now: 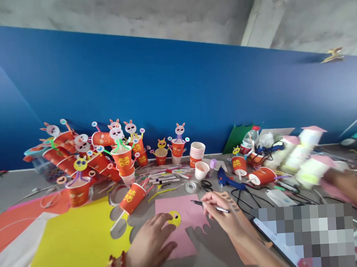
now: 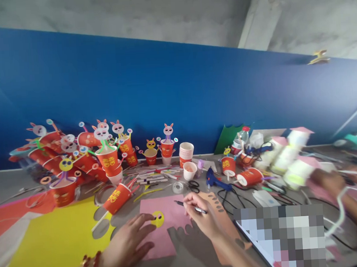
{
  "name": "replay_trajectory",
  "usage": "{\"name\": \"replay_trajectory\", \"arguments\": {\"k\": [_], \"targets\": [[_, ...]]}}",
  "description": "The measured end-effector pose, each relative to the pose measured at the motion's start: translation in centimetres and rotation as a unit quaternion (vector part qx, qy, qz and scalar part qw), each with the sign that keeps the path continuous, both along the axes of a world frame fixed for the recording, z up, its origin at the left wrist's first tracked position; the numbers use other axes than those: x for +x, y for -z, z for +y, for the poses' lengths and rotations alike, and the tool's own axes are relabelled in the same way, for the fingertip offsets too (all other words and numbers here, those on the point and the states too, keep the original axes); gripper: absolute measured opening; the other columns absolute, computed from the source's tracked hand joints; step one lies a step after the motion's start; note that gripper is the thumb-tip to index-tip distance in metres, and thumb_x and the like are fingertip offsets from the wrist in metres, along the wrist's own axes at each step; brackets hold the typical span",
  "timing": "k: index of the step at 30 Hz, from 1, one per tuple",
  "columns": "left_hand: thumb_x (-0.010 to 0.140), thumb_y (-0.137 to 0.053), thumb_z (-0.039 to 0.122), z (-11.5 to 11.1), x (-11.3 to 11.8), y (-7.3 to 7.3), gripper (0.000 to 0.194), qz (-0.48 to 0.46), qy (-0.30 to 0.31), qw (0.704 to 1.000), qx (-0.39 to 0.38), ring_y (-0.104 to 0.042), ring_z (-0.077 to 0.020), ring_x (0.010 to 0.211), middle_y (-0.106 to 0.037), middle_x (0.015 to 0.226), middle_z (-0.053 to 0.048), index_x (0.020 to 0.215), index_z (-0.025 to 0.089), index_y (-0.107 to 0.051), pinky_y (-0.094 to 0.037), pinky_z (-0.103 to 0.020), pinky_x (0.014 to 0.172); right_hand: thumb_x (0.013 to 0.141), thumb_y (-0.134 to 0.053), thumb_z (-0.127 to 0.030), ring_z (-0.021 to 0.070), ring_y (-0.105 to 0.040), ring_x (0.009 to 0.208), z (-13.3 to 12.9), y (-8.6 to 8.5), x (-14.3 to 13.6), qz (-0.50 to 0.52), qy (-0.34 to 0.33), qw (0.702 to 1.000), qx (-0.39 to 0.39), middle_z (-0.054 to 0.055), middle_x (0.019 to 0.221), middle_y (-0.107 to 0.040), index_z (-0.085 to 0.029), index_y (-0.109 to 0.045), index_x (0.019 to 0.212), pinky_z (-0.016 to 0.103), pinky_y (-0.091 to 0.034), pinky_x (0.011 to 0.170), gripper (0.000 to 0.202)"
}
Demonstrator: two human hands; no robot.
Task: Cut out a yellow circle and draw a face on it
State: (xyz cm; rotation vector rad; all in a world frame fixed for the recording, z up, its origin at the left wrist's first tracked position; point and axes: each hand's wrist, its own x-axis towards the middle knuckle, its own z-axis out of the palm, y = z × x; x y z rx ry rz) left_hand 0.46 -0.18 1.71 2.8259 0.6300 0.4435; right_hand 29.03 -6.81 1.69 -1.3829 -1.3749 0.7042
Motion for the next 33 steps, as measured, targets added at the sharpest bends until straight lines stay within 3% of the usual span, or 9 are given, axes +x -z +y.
{"name": "replay_trajectory", "arguments": {"k": [2,4,6,9,13,16,20,27,33], "targets": [[0.098,-0.054,0.028,2.0,0.7,-1.5,0.021,0.018,-0.005,1.0,0.023,-0.061,-0.0238,0.115,-0.063,0.127,-0.008,0.116,0.023,-0.063,-0.053,-0.037,0.097,0.094,-0.059,-0.047,0.0137,-0.056,0.057,0.4,-0.4,0.1,0.001,0.004,1.0,-0.001,-0.003,0.065,-0.058,-0.021,-0.059,0.083,0.023,-0.042,0.052,0.028],[0.1,-0.052,0.026,4.7,2.0,-2.7,0.018,0.084,-0.053,0.992,0.083,-0.061,-0.0232,0.111,-0.067,0.118,-0.008,0.11,0.02,-0.066,-0.051,-0.037,0.098,0.093,-0.06,-0.047,0.013,-0.054,0.056,0.7,-0.7,0.0,-0.002,0.007,1.0,0.001,-0.003,0.064,-0.057,-0.021,-0.058,0.08,0.022,-0.041,0.051,0.029],[0.097,-0.055,0.022,7.5,3.8,-3.3,0.015,0.11,-0.075,0.985,0.109,-0.06,-0.0283,0.113,-0.068,0.113,-0.011,0.102,0.017,-0.069,-0.049,-0.044,0.1,0.094,-0.058,-0.048,0.0128,-0.054,0.055,0.7,-0.7,-0.3,0.005,0.0,1.0,0.008,-0.003,0.063,-0.057,-0.021,-0.058,0.08,0.023,-0.04,0.051,0.031],[0.096,-0.059,0.019,10.5,6.6,-3.0,0.012,0.142,-0.096,0.976,0.135,-0.059,-0.0315,0.114,-0.068,0.109,-0.014,0.098,0.014,-0.07,-0.049,-0.048,0.098,0.096,-0.055,-0.048,0.0124,-0.054,0.053,0.0,-0.5,-0.8,0.023,-0.023,0.999,0.007,-0.003,0.065,-0.058,-0.02,-0.057,0.08,0.023,-0.041,0.051,0.032],[0.097,-0.063,0.033,11.9,9.2,-2.0,0.031,0.161,-0.109,0.97,0.149,-0.063,-0.025,0.108,-0.062,0.125,-0.011,0.123,0.016,-0.061,-0.055,-0.046,0.092,0.097,-0.054,-0.048,0.0129,-0.055,0.054,-2.0,-0.3,0.0,0.023,-0.031,0.999,0.001,-0.002,0.065,-0.059,-0.02,-0.057,0.082,0.023,-0.042,0.053,0.032],[0.098,-0.062,0.035,11.8,10.1,-2.0,0.035,0.15,-0.101,0.973,0.146,-0.064,-0.0243,0.107,-0.06,0.128,-0.011,0.127,0.017,-0.058,-0.056,-0.045,0.089,0.096,-0.055,-0.05,0.0132,-0.054,0.055,-3.2,-0.7,1.4,0.013,-0.004,1.0,0.003,-0.001,0.067,-0.061,-0.02,-0.058,0.081,0.024,-0.042,0.054,0.034],[0.093,-0.066,0.027,10.1,10.1,-3.6,0.017,0.104,-0.055,0.984,0.134,-0.064,-0.0269,0.102,-0.068,0.106,-0.011,0.103,0.013,-0.067,-0.05,-0.045,0.095,0.096,-0.056,-0.051,0.0131,-0.054,0.057,-3.7,-1.8,2.1,0.036,0.04,0.998,0.022,0.0,0.068,-0.062,-0.021,-0.056,0.077,0.025,-0.044,0.055,0.036],[0.097,-0.055,0.026,5.0,8.5,-5.5,0.01,-0.001,0.026,0.996,0.085,-0.062,-0.0221,0.097,-0.067,0.1,-0.006,0.102,0.019,-0.061,-0.047,-0.034,0.091,0.093,-0.059,-0.05,0.013,-0.054,0.052,-2.9,-4.0,-0.4,0.084,0.031,0.995,0.038,0.0,0.061,-0.062,-0.02,-0.059,0.077,0.024,-0.041,0.05,0.034],[0.1,-0.05,0.029,3.7,7.6,-5.9,0.016,-0.028,0.055,0.997,0.043,-0.062,-0.0225,0.092,-0.067,0.094,-0.006,0.1,0.018,-0.061,-0.046,-0.034,0.086,0.095,-0.056,-0.045,0.0132,-0.054,0.052,-2.6,-3.9,-1.5,0.065,0.003,0.998,0.027,-0.001,0.062,-0.061,-0.021,-0.057,0.074,0.024,-0.043,0.05,0.031]]}}
